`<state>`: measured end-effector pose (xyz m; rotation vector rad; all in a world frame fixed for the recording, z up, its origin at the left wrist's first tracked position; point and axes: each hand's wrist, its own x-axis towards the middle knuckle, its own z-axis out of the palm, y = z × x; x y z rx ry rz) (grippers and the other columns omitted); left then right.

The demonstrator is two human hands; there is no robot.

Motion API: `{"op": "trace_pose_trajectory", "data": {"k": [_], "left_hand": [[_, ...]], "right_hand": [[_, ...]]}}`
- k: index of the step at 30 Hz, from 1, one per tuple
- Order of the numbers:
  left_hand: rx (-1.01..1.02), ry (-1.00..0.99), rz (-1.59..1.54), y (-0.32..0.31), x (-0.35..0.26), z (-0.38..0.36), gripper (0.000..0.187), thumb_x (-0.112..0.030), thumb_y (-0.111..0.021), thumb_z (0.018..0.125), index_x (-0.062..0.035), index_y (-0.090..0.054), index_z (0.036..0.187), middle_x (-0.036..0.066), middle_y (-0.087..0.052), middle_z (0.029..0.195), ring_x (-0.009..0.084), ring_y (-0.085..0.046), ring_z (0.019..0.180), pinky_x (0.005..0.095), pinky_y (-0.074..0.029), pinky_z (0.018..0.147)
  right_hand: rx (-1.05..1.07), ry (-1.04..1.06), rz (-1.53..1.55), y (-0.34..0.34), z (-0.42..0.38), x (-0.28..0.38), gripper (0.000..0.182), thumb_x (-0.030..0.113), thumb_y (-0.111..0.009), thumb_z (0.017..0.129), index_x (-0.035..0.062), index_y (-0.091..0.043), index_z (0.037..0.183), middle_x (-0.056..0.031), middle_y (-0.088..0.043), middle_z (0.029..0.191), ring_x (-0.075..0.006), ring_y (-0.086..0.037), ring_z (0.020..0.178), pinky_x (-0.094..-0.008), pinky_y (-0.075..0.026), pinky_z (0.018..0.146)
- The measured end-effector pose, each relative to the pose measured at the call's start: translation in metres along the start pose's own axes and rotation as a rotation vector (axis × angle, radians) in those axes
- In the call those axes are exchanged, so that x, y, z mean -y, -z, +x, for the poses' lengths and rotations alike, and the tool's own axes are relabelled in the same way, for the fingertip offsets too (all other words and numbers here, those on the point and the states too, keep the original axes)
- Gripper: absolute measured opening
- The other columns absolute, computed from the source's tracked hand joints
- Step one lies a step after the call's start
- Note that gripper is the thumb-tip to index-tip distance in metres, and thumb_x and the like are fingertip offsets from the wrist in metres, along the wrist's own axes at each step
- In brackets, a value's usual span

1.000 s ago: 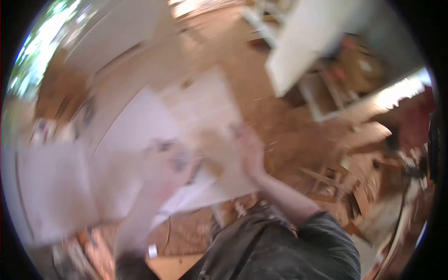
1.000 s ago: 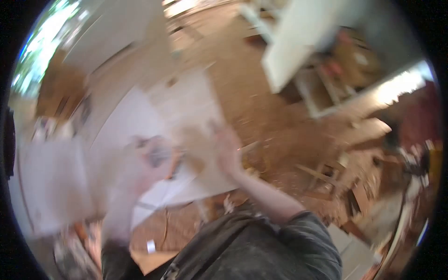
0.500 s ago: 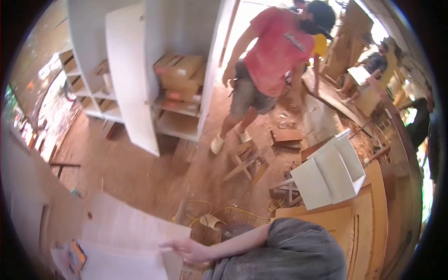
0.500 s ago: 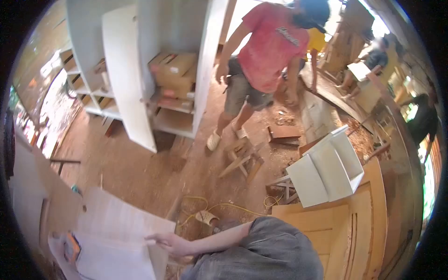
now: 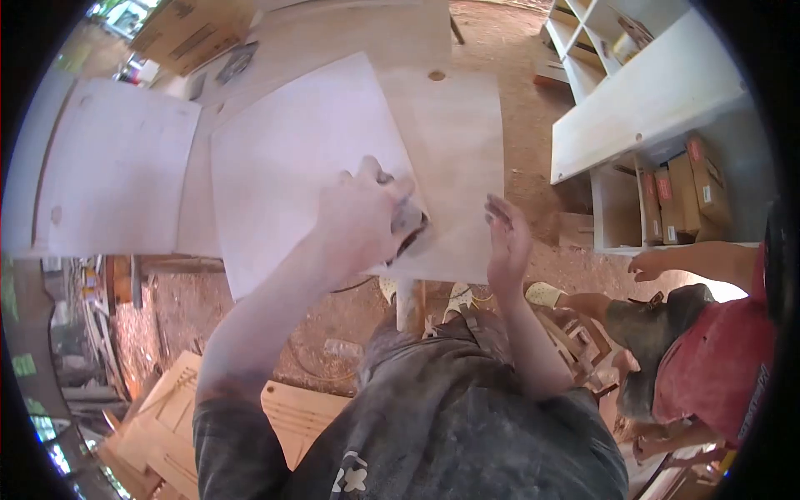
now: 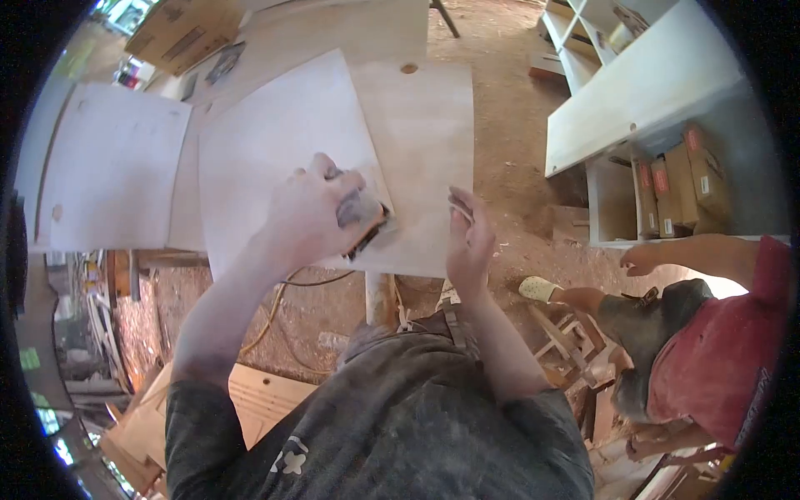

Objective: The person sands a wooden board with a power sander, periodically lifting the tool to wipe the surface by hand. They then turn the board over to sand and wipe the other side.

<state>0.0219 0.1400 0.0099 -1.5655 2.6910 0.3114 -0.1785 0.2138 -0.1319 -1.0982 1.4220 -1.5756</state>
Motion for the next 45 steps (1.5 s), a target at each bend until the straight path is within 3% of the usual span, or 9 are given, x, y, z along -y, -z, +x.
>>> {"op": "trace_pose_trajectory", "data": {"k": [2,7,17,28,31,34,38,40,45], "left_hand": [[0.027,0.023,0.008,-0.003,-0.018,-0.027,0.042,-0.045,-0.07,0.08,-0.0154,-0.067,0.11,0.019,-0.057,0.108,0.0434,-0.061,0.093,0.0501,-0.052,0.079],[-0.023,0.276,-0.172,0.012,-0.033,-0.116,0.039,-0.026,-0.076,0.073,-0.0131,-0.066,0.108,0.016,-0.057,0.106,0.0382,-0.062,0.098,0.0462,-0.052,0.081],[-0.543,1.148,-0.888,-0.057,0.017,-0.33,0.049,-0.016,-0.077,0.067,-0.0027,-0.061,0.111,0.008,-0.06,0.097,0.0163,-0.058,0.085,0.032,-0.049,0.076],[-1.291,1.262,-1.583,-0.191,0.059,-0.387,0.049,-0.018,-0.069,0.076,-0.0033,-0.055,0.121,0.011,-0.061,0.104,0.0225,-0.064,0.09,0.0329,-0.055,0.076],[-1.401,1.174,-1.893,-0.198,0.061,-0.372,0.046,-0.018,-0.068,0.078,-0.0041,-0.055,0.12,0.011,-0.062,0.105,0.0248,-0.064,0.097,0.0349,-0.056,0.081],[-1.49,1.121,-1.977,-0.198,0.058,-0.352,0.047,-0.019,-0.072,0.076,-0.006,-0.055,0.118,0.009,-0.061,0.103,0.0221,-0.063,0.096,0.0337,-0.054,0.081],[-1.451,1.155,-1.74,-0.205,0.038,-0.315,0.049,-0.02,-0.076,0.074,-0.0072,-0.055,0.117,0.006,-0.059,0.099,0.0166,-0.06,0.092,0.0298,-0.05,0.08],[-1.475,1.144,-1.677,-0.203,0.024,-0.286,0.049,-0.02,-0.078,0.072,-0.0058,-0.057,0.114,0.004,-0.06,0.096,0.0133,-0.057,0.088,0.0274,-0.047,0.079],[-1.484,1.15,-1.532,-0.201,0.021,-0.243,0.048,-0.02,-0.078,0.071,-0.0043,-0.059,0.113,0.003,-0.061,0.094,0.0122,-0.057,0.087,0.0261,-0.045,0.079]], "right_hand": [[0.141,0.071,-0.131,0.0,0.02,-0.002,0.031,0.008,-0.048,0.097,-0.0061,-0.054,0.123,-0.02,-0.059,0.127,-0.0289,-0.055,0.121,-0.0378,-0.041,0.104],[0.561,0.355,-0.541,-0.02,0.064,-0.01,0.041,0.012,-0.053,0.093,-0.011,-0.051,0.127,-0.0244,-0.049,0.138,-0.0335,-0.046,0.131,-0.0399,-0.034,0.112],[0.613,0.075,-0.638,-0.091,-0.013,0.005,0.068,0.029,-0.056,0.095,-0.0109,-0.03,0.144,-0.0313,-0.029,0.15,-0.0412,-0.026,0.143,-0.0443,-0.021,0.118],[1.059,-0.099,-0.463,-0.122,-0.097,0.04,0.09,0.031,-0.065,0.09,-0.0067,-0.009,0.15,-0.0402,0.001,0.152,-0.0494,-0.005,0.145,-0.0499,-0.019,0.117],[1.188,-0.092,-0.652,-0.129,-0.076,0.072,0.074,0.032,-0.068,0.088,-0.0056,-0.035,0.143,-0.0346,-0.04,0.14,-0.0407,-0.042,0.133,-0.0437,-0.039,0.106],[1.232,0.066,-0.835,-0.15,-0.017,0.084,0.06,0.032,-0.07,0.086,-0.0032,-0.052,0.132,-0.0258,-0.064,0.116,-0.0381,-0.063,0.111,-0.0431,-0.048,0.095],[1.196,0.809,-0.727,-0.231,0.04,0.052,0.062,0.034,-0.068,0.088,0.0052,-0.047,0.139,-0.0214,-0.041,0.148,-0.0368,-0.041,0.135,-0.0456,-0.037,0.109],[1.345,0.936,-0.737,-0.277,0.045,0.033,0.068,0.039,-0.064,0.09,0.0126,-0.039,0.147,-0.0144,-0.024,0.158,-0.0337,-0.025,0.145,-0.0484,-0.024,0.117],[1.391,1.248,-0.889,-0.333,0.033,-0.01,0.073,0.055,-0.051,0.093,0.0199,-0.03,0.152,-0.0068,-0.022,0.16,-0.0297,-0.018,0.148,-0.0493,-0.015,0.12]]}}
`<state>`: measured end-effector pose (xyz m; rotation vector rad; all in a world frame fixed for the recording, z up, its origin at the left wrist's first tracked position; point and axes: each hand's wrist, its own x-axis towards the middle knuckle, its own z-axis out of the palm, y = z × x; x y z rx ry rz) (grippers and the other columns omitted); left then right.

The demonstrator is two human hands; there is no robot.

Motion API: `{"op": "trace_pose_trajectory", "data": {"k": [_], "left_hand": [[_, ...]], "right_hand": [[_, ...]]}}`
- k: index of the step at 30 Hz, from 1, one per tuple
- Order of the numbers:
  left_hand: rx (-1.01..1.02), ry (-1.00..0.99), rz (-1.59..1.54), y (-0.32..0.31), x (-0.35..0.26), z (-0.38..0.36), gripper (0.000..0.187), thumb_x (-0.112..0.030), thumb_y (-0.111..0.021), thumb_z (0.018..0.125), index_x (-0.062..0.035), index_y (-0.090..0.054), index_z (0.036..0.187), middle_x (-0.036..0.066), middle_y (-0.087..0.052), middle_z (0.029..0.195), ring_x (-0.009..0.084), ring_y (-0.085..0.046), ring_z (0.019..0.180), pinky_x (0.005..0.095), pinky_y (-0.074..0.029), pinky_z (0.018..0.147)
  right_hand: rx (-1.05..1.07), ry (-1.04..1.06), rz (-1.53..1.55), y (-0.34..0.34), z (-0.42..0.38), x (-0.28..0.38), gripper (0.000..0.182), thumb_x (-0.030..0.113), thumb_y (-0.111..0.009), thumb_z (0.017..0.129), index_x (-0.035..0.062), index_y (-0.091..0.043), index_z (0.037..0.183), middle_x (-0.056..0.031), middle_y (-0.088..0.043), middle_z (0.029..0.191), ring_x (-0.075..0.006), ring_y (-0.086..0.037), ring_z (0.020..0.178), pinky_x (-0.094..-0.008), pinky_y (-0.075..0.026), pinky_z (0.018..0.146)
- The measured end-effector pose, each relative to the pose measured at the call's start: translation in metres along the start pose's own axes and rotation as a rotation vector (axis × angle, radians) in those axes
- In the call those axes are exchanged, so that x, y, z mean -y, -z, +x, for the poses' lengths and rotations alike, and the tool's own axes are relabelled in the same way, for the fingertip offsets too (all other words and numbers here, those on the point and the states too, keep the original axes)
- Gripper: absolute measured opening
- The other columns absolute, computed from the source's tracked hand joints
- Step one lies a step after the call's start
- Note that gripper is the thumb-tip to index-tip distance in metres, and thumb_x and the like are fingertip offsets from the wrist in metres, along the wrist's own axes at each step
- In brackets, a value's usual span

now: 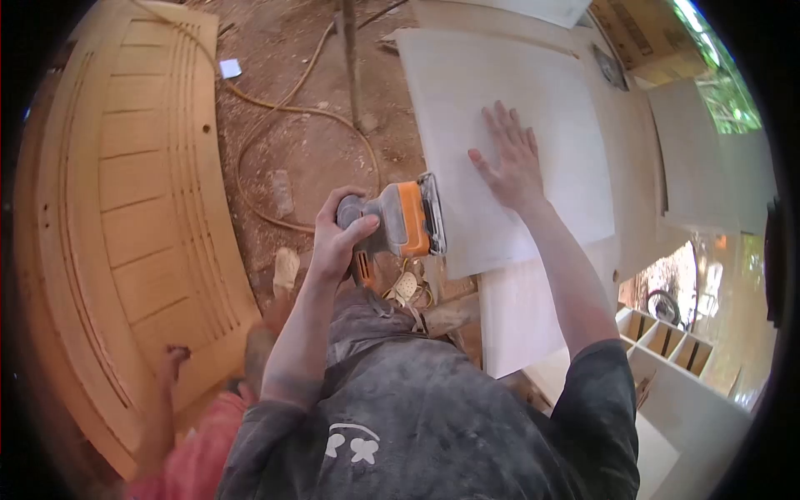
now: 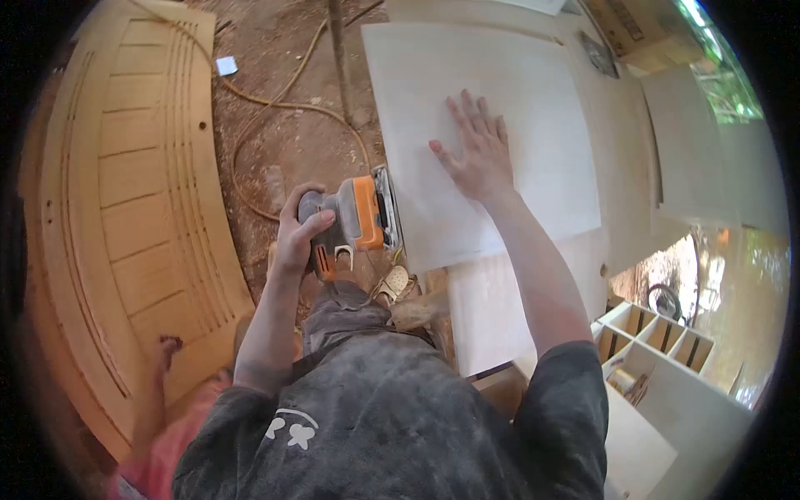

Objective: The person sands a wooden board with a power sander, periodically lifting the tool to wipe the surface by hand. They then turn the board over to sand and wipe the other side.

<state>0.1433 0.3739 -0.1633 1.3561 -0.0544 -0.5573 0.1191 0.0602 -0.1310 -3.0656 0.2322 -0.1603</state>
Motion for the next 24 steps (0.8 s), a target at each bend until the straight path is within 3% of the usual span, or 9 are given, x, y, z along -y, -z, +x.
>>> {"op": "trace_pose_trajectory", "data": {"k": [4,13,17,24], "left_hand": [[-0.016,0.033,-0.119,-0.007,0.0,-0.008,0.051,-0.022,-0.079,0.07,-0.0046,-0.058,0.114,0.002,-0.06,0.094,0.0121,-0.057,0.087,0.0263,-0.045,0.08],[-0.059,-0.01,-0.065,-0.013,0.024,-0.064,0.054,-0.026,-0.081,0.069,-0.0046,-0.058,0.113,0.002,-0.059,0.095,0.0114,-0.056,0.088,0.0254,-0.045,0.08],[-0.064,0.041,-0.039,-0.019,0.029,-0.068,0.058,-0.028,-0.084,0.068,-0.0045,-0.058,0.114,0.002,-0.06,0.096,0.0111,-0.056,0.088,0.0252,-0.045,0.079],[-0.067,-0.002,0.024,-0.005,0.007,0.023,0.055,-0.023,-0.083,0.068,-0.0027,-0.058,0.113,0.005,-0.063,0.097,0.0149,-0.061,0.088,0.0297,-0.05,0.081]], "right_hand": [[-0.005,0.006,-0.013,-0.008,-0.002,-0.003,0.074,0.061,-0.047,0.093,0.0212,-0.029,0.153,-0.0059,-0.022,0.161,-0.0284,-0.017,0.149,-0.0492,-0.014,0.12],[-0.004,-0.055,-0.045,-0.01,-0.003,0.002,0.083,0.067,-0.05,0.088,0.0221,-0.027,0.154,-0.0088,-0.019,0.161,-0.0338,-0.013,0.149,-0.0628,-0.008,0.116],[0.04,-0.054,-0.041,-0.004,-0.003,0.006,0.084,0.068,-0.05,0.088,0.0221,-0.025,0.154,-0.0095,-0.017,0.162,-0.0345,-0.011,0.149,-0.0639,-0.007,0.116],[0.089,-0.063,-0.085,-0.006,0.0,0.004,0.085,0.067,-0.049,0.088,0.0224,-0.023,0.155,-0.0096,-0.016,0.162,-0.0346,-0.012,0.149,-0.0635,-0.007,0.115]]}}
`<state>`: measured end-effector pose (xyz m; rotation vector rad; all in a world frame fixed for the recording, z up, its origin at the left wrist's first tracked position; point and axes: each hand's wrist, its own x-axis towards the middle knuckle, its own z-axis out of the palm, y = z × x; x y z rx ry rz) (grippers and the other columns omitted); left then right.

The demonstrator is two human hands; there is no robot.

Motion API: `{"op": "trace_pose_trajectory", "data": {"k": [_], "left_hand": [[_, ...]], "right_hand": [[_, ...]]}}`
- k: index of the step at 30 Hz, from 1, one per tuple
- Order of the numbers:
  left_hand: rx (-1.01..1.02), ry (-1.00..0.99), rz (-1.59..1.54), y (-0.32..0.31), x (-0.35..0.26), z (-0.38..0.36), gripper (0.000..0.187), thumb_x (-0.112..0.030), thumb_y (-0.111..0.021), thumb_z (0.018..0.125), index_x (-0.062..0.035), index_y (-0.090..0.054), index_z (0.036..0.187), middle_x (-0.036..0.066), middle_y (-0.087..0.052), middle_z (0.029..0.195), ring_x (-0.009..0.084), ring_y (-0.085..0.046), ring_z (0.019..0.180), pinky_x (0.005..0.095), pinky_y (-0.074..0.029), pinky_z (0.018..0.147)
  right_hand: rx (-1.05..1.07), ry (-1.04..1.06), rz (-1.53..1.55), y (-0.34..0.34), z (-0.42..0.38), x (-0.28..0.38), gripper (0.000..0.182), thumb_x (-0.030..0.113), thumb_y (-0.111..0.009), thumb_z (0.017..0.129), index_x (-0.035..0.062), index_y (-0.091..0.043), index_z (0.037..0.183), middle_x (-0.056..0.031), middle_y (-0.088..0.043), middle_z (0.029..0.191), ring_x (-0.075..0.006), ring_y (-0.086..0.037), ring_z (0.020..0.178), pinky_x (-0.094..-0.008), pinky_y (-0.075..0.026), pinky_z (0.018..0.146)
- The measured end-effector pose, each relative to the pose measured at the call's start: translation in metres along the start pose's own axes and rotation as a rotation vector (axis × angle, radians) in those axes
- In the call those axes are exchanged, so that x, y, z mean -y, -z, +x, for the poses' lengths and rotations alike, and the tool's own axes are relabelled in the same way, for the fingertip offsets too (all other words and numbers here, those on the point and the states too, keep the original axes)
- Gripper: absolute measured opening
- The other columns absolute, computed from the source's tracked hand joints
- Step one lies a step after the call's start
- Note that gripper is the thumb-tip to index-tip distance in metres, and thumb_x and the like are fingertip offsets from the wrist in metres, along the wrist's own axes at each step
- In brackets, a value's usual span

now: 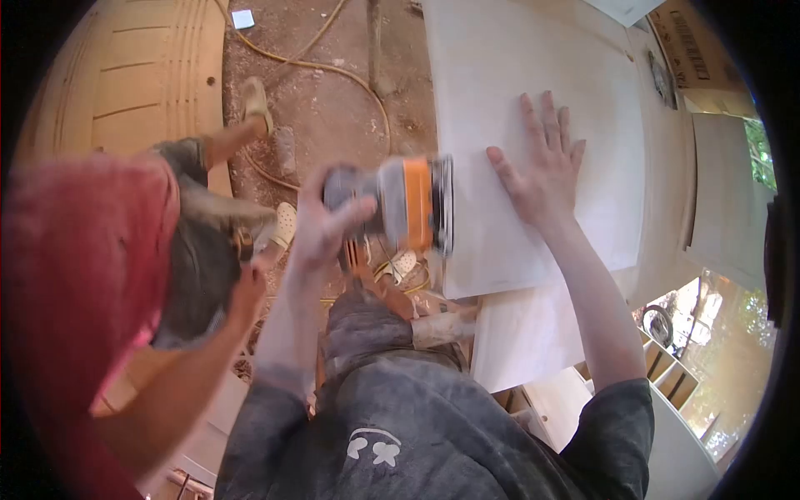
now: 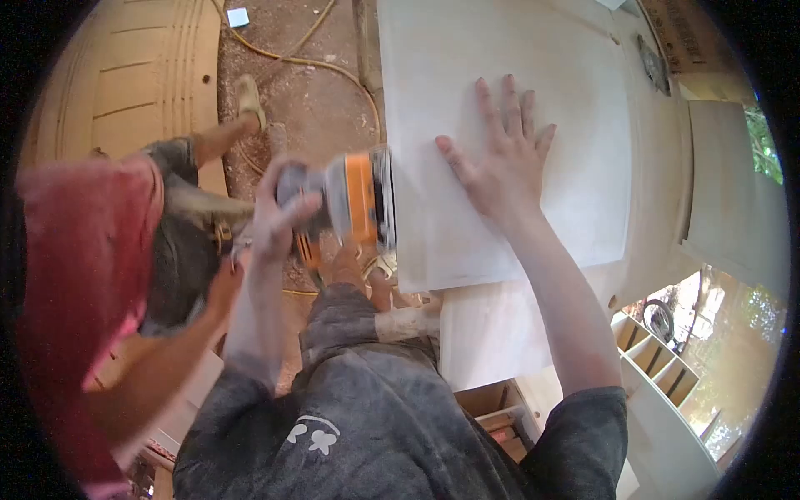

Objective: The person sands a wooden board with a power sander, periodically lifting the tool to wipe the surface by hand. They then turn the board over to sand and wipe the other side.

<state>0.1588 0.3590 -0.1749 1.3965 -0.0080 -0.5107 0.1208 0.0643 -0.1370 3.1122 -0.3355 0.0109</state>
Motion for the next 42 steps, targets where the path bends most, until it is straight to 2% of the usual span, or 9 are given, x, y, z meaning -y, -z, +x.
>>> {"op": "trace_pose_trajectory", "data": {"k": [6,11,13,17,28,31,34,37,42], "left_hand": [[0.037,-0.067,0.066,0.011,0.001,0.063,0.054,-0.025,-0.083,0.07,-0.0039,-0.059,0.114,0.003,-0.062,0.094,0.0134,-0.059,0.085,0.0293,-0.049,0.075],[0.091,-0.112,0.047,0.0,0.021,-0.042,0.047,-0.025,-0.081,0.073,-0.0066,-0.059,0.11,0.003,-0.061,0.093,0.0127,-0.057,0.087,0.03,-0.047,0.08],[0.073,0.04,-0.056,-0.009,0.015,-0.082,0.045,-0.021,-0.08,0.074,-0.0064,-0.058,0.111,0.003,-0.06,0.093,0.0128,-0.057,0.088,0.0299,-0.047,0.08],[0.053,-0.009,0.086,-0.006,0.02,-0.091,0.046,-0.02,-0.08,0.075,-0.0051,-0.057,0.112,0.003,-0.06,0.095,0.0125,-0.057,0.09,0.029,-0.047,0.081],[0.052,-0.063,0.013,0.006,-0.033,0.089,0.047,-0.02,-0.08,0.075,-0.005,-0.057,0.114,0.002,-0.062,0.09,0.0107,-0.057,0.084,0.0275,-0.048,0.077],[0.036,-0.176,0.076,0.013,-0.041,0.149,0.047,-0.02,-0.079,0.076,-0.0049,-0.058,0.114,0.002,-0.062,0.091,0.0108,-0.059,0.084,0.0273,-0.049,0.075],[0.023,-0.135,0.033,0.013,-0.056,0.198,0.046,-0.019,-0.078,0.076,-0.0044,-0.058,0.114,0.004,-0.063,0.092,0.0122,-0.061,0.082,0.0277,-0.05,0.071],[0.033,-0.071,-0.075,0.011,-0.077,0.238,0.044,-0.018,-0.078,0.076,-0.0035,-0.059,0.113,0.006,-0.063,0.093,0.0141,-0.062,0.079,0.029,-0.052,0.067],[0.071,-0.097,-0.087,0.015,-0.084,0.274,0.043,-0.016,-0.077,0.076,-0.0021,-0.059,0.112,0.009,-0.063,0.094,0.017,-0.064,0.078,0.0334,-0.055,0.064]], "right_hand": [[-0.002,0.007,0.005,-0.003,-0.001,-0.001,0.084,0.067,-0.049,0.089,0.023,-0.023,0.155,-0.0097,-0.016,0.162,-0.0361,-0.012,0.149,-0.0652,-0.01,0.114],[-0.01,0.011,0.003,-0.004,0.001,-0.002,0.084,0.067,-0.05,0.088,0.0238,-0.022,0.155,-0.0102,-0.014,0.162,-0.0372,-0.012,0.148,-0.0681,-0.012,0.112],[-0.002,0.01,0.016,-0.004,0.001,-0.002,0.084,0.066,-0.051,0.088,0.0243,-0.021,0.155,-0.0104,-0.013,0.162,-0.0379,-0.012,0.148,-0.0691,-0.012,0.111],[0.019,0.017,0.011,-0.001,0.0,0.0,0.084,0.063,-0.052,0.088,0.0234,-0.02,0.156,-0.0122,-0.011,0.163,-0.0402,-0.011,0.148,-0.0709,-0.013,0.11],[0.164,0.083,0.081,0.016,0.009,0.001,0.095,0.061,-0.063,0.079,0.0213,-0.023,0.155,-0.0148,-0.009,0.163,-0.047,-0.003,0.147,-0.0759,-0.008,0.106],[0.198,0.113,0.027,0.017,0.011,-0.001,0.094,0.073,-0.049,0.082,0.0168,-0.028,0.154,-0.0163,-0.012,0.162,-0.049,-0.004,0.147,-0.0761,-0.007,0.106],[0.204,0.13,0.02,0.018,0.01,-0.001,0.092,0.074,-0.049,0.081,0.0199,-0.03,0.154,-0.0161,-0.012,0.162,-0.0489,-0.003,0.147,-0.0762,-0.007,0.105],[0.181,0.11,0.113,0.02,0.011,0.0,0.097,0.051,-0.076,0.069,0.0259,-0.033,0.152,-0.0124,-0.011,0.163,-0.0459,0.0,0.148,-0.0755,-0.005,0.107],[0.168,0.104,0.113,0.021,0.008,0.002,0.097,0.05,-0.075,0.069,0.0275,-0.031,0.153,-0.0106,-0.012,0.163,-0.0453,-0.001,0.148,-0.0752,-0.006,0.108]]}}
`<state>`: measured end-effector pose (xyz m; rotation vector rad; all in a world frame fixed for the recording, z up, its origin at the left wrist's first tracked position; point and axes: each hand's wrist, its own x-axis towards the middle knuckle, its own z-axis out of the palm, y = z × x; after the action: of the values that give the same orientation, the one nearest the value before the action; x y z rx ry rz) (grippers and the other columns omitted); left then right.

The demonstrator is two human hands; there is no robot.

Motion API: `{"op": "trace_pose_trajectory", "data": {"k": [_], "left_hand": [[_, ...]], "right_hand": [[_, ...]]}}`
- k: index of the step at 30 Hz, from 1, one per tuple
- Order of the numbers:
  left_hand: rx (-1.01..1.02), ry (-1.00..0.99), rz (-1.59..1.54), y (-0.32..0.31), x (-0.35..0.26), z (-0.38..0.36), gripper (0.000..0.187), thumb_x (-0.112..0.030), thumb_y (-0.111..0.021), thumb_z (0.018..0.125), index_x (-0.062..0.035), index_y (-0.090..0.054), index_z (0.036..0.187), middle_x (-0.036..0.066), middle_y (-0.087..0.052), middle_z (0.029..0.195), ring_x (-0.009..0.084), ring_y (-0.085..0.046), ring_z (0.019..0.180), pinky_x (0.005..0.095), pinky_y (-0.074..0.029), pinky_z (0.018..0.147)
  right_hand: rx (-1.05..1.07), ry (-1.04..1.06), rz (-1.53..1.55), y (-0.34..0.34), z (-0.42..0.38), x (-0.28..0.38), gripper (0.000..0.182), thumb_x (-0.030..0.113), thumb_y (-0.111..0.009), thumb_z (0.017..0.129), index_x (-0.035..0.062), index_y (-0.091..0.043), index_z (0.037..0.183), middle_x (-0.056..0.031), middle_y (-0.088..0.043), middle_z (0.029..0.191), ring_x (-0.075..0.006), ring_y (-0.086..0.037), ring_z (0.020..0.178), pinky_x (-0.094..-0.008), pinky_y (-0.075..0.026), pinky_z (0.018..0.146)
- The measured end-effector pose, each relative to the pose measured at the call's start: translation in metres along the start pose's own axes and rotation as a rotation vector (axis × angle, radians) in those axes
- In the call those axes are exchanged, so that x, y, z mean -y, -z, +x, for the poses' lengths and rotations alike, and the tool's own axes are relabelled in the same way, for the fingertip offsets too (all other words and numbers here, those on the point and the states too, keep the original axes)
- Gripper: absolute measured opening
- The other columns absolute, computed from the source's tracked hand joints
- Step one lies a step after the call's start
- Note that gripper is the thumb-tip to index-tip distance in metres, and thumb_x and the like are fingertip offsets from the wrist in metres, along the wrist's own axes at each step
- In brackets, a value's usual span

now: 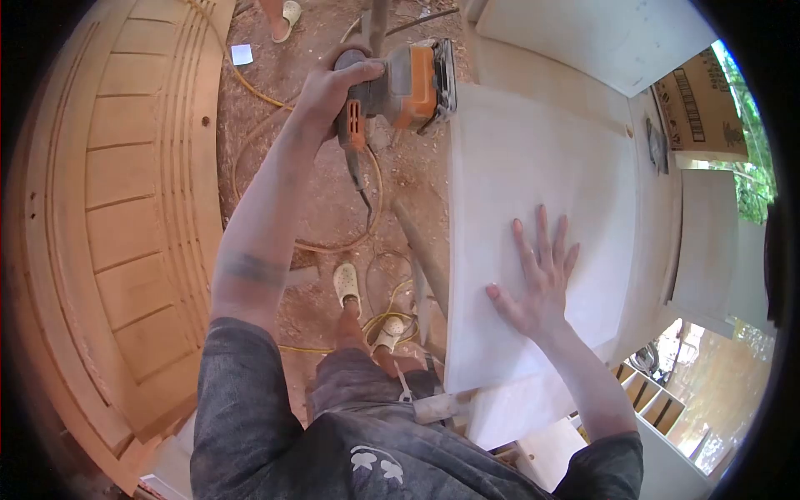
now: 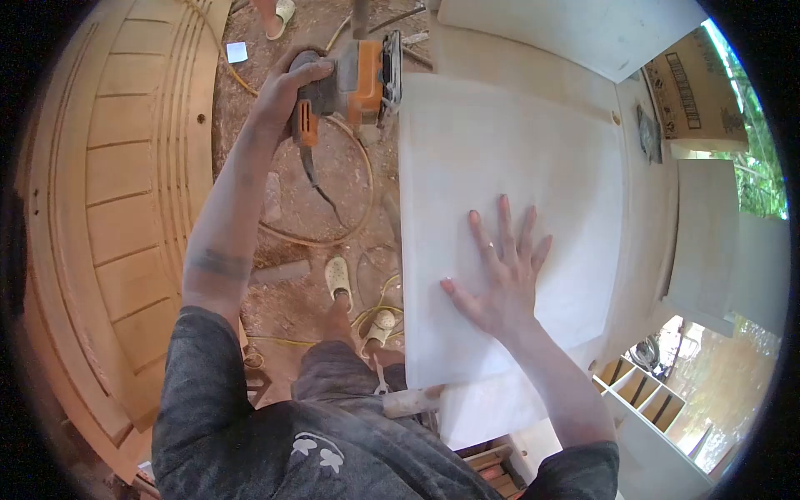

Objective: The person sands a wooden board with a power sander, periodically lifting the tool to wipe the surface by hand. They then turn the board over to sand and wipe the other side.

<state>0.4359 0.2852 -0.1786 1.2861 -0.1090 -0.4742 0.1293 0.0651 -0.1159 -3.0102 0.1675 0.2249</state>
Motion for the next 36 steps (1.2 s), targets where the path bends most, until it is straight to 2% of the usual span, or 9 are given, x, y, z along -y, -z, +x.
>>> {"op": "trace_pose_trajectory", "data": {"k": [6,11,13,17,20,23,25,31,36], "left_hand": [[-0.012,-0.037,0.06,-0.01,0.021,-0.082,0.052,-0.024,-0.08,0.072,-0.003,-0.059,0.114,0.008,-0.063,0.098,0.017,-0.062,0.088,0.0318,-0.052,0.076],[-0.008,0.023,0.087,-0.016,0.051,-0.192,0.053,-0.028,-0.084,0.068,-0.0072,-0.059,0.11,0.003,-0.061,0.095,0.0127,-0.058,0.086,0.0281,-0.048,0.075],[0.022,-0.02,0.096,-0.018,0.064,-0.237,0.051,-0.029,-0.084,0.069,-0.0075,-0.059,0.109,0.001,-0.059,0.092,0.0102,-0.055,0.086,0.0276,-0.047,0.077],[0.017,0.051,0.096,-0.029,0.074,-0.32,0.055,-0.037,-0.085,0.07,-0.0078,-0.059,0.109,0.002,-0.061,0.094,0.0104,-0.056,0.089,0.0271,-0.046,0.079],[-0.006,0.162,0.065,-0.035,0.069,-0.354,0.047,-0.028,-0.082,0.073,-0.0068,-0.058,0.108,0.002,-0.06,0.091,0.0113,-0.056,0.088,0.0286,-0.046,0.08],[-0.013,0.205,0.019,-0.034,0.064,-0.345,0.045,-0.024,-0.082,0.073,-0.0063,-0.059,0.107,0.002,-0.06,0.092,0.0111,-0.056,0.089,0.0288,-0.046,0.08],[-0.008,0.135,0.034,-0.031,0.06,-0.311,0.046,-0.025,-0.081,0.072,-0.0062,-0.059,0.108,0.003,-0.061,0.092,0.0107,-0.056,0.088,0.0282,-0.046,0.08],[-0.01,-0.036,0.072,-0.01,0.056,-0.151,0.05,-0.025,-0.081,0.069,-0.0055,-0.06,0.11,0.003,-0.062,0.09,0.0116,-0.058,0.083,0.0283,-0.049,0.075],[0.004,-0.136,0.084,0.006,0.044,-0.031,0.048,-0.024,-0.079,0.073,-0.0031,-0.06,0.112,0.006,-0.064,0.095,0.0147,-0.063,0.084,0.0278,-0.051,0.075]], "right_hand": [[-0.032,0.002,-0.085,-0.007,-0.002,-0.001,0.094,0.053,-0.07,0.075,0.0287,-0.025,0.155,-0.0095,-0.011,0.163,-0.0464,-0.004,0.147,-0.0753,-0.008,0.107],[-0.078,0.002,-0.135,-0.013,-0.003,-0.001,0.089,0.059,-0.063,0.081,0.03,-0.023,0.155,-0.0079,-0.011,0.163,-0.0471,-0.006,0.147,-0.0757,-0.01,0.106],[-0.093,-0.001,-0.145,-0.014,-0.004,-0.002,0.088,0.061,-0.061,0.082,0.0304,-0.023,0.155,-0.0076,-0.012,0.163,-0.0473,-0.007,0.146,-0.0758,-0.011,0.106],[-0.105,-0.002,-0.148,-0.018,-0.005,-0.004,0.088,0.065,-0.057,0.082,0.0298,-0.023,0.155,-0.0077,-0.011,0.163,-0.0475,-0.007,0.146,-0.0761,-0.011,0.106],[-0.096,0.007,-0.13,-0.017,-0.001,-0.003,0.088,0.066,-0.055,0.083,0.0289,-0.023,0.155,-0.009,-0.01,0.163,-0.0476,-0.006,0.146,-0.0764,-0.011,0.106],[-0.085,0.016,-0.131,-0.016,-0.002,-0.004,0.088,0.066,-0.054,0.083,0.0275,-0.023,0.155,-0.0108,-0.01,0.163,-0.0476,-0.006,0.146,-0.0765,-0.011,0.105],[-0.07,0.02,-0.11,-0.014,-0.002,-0.003,0.087,0.067,-0.053,0.084,0.0264,-0.024,0.155,-0.012,-0.009,0.163,-0.0477,-0.006,0.146,-0.0764,-0.011,0.105],[-0.063,0.055,-0.084,-0.01,0.001,-0.005,0.088,0.072,-0.049,0.083,0.0242,-0.027,0.154,-0.0138,-0.012,0.162,-0.0483,-0.007,0.146,-0.076,-0.011,0.104],[-0.065,0.053,-0.066,-0.011,0.002,-0.006,0.09,0.073,-0.05,0.082,0.0237,-0.029,0.154,-0.0139,-0.014,0.162,-0.0478,-0.007,0.147,-0.0763,-0.011,0.104]]}}
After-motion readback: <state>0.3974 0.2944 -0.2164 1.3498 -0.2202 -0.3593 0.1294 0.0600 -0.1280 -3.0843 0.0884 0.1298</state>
